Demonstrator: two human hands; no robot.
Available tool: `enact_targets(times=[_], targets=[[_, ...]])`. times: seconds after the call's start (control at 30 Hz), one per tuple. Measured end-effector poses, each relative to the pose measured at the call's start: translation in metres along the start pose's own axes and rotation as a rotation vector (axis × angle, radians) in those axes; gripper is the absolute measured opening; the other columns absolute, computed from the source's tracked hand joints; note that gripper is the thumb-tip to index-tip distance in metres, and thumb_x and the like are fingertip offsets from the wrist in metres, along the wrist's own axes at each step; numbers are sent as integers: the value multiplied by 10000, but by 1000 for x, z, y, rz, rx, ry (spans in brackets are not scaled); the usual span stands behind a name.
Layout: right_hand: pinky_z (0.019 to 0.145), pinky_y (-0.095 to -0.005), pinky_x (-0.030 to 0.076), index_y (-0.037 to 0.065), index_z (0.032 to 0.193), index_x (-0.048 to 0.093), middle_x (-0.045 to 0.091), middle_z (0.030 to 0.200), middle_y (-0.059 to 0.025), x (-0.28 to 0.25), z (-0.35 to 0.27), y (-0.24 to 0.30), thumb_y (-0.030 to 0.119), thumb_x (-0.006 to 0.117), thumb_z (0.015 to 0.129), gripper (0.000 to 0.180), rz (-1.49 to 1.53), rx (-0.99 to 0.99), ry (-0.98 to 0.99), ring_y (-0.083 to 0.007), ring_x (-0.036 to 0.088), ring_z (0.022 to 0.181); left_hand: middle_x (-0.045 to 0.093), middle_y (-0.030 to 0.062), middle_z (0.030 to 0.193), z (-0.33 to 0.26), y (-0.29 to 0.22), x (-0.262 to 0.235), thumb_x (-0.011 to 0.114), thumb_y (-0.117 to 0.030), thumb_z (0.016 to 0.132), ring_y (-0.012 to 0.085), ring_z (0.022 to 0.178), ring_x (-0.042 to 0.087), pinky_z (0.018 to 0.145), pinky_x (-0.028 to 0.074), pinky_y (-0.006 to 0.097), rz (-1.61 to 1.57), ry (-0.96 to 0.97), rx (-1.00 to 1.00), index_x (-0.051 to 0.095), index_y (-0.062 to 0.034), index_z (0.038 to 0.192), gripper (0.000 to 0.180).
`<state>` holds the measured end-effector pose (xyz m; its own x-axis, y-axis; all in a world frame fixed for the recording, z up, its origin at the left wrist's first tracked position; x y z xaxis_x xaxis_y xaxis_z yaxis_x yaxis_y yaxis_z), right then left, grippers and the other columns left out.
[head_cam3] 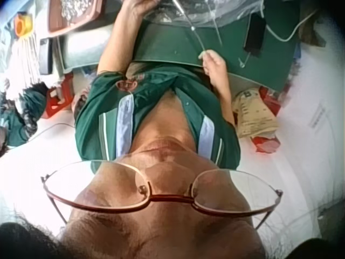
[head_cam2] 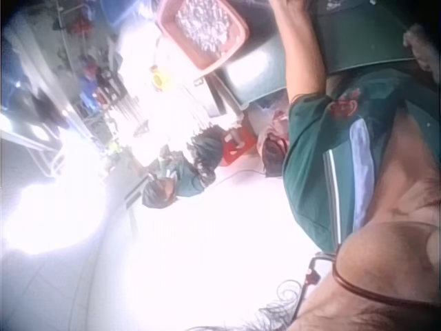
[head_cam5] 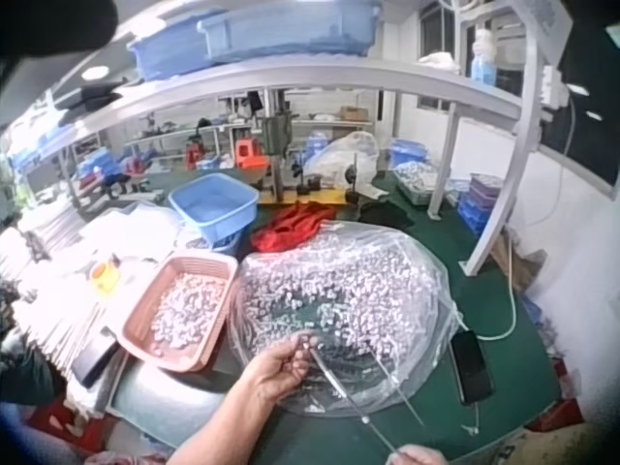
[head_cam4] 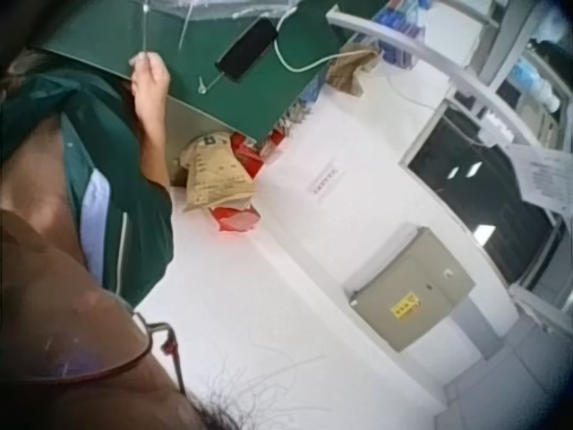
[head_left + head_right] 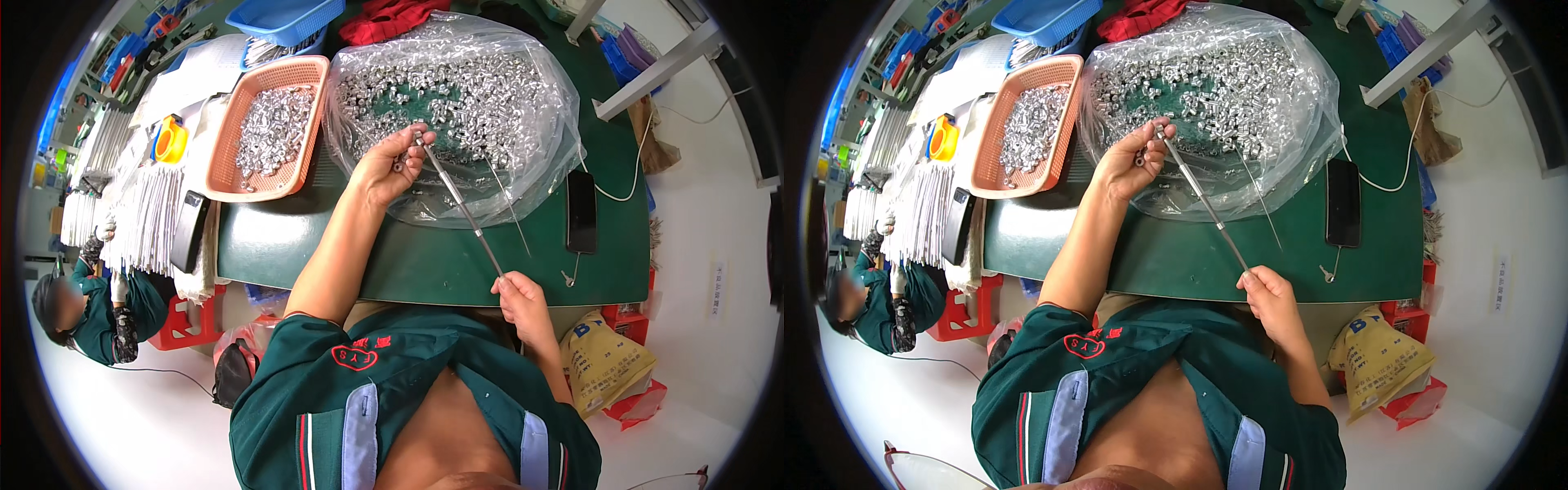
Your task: The person repeatedly picks small silver metal parts from a large plastic bag and threads them onto a long metal rod held in the other hand. The person continues this repetitive threading action throughout the clip, with the rod gradually accumulating more parts.
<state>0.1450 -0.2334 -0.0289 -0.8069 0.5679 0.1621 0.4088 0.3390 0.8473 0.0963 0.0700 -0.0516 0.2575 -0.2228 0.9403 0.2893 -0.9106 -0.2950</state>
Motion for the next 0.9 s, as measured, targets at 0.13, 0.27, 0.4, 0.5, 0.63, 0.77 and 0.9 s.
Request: enact_targets(times=[0.13,0.27,0.4,0.5,0.63,0.77,0.9], targets=[[410,-182,197,34,845,534,313,557,83,-5,0,5,216,484,956,219,-122,-32,-29,-4,247,464,522,129,1027,-2,1,4,512,-113,934,70,649,444,513,385,173,64,41,-57,453,31,1158,272],[413,-180,204,32,847,538,318,557,85,-10,0,6,208,484,955,214,-175,-56,-51,-1,254,463,528,128,1022,-2,3,4,507,-94,930,61,636,434,487,374,165,60,30,-66,450,32,1157,266],[415,-179,210,30,845,542,322,558,83,-7,-1,4,201,487,953,209,-149,-61,-58,-1,263,465,534,128,1009,-3,3,6,503,-73,923,55,624,429,467,364,158,82,-38,-57,458,30,1130,235],[417,-178,214,30,847,543,324,560,81,-7,-1,3,196,488,952,204,-136,-64,-49,-2,268,465,538,127,1000,-1,3,1,504,-72,921,53,613,425,455,357,156,98,-78,-60,465,26,1105,212],[419,-178,217,28,850,545,330,565,80,-7,-2,5,187,486,951,198,-174,-79,-71,-3,272,468,540,128,999,-1,3,2,504,-73,922,52,603,421,443,347,154,46,-74,-83,471,25,1094,200],[430,-183,224,27,837,554,343,571,77,-8,-3,7,171,491,946,191,-178,-71,-74,-4,287,484,541,130,997,-2,2,6,504,-77,924,50,598,417,439,341,154,23,-31,-84,473,26,1093,200],[462,-198,247,19,818,573,367,588,70,-12,-3,10,141,515,929,174,-264,-106,-116,-13,312,517,543,133,993,-3,2,6,508,-84,924,48,596,413,441,341,156,83,-5,-79,481,29,1085,199]])
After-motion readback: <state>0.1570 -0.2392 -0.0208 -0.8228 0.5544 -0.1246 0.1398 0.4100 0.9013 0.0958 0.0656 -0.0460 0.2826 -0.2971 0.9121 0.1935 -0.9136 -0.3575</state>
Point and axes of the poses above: each hand's wrist, its own z-axis towards the middle knuckle, its own x-axis out of the palm, y = z × x, the point moved 4 cm from there along z, towards the middle knuckle
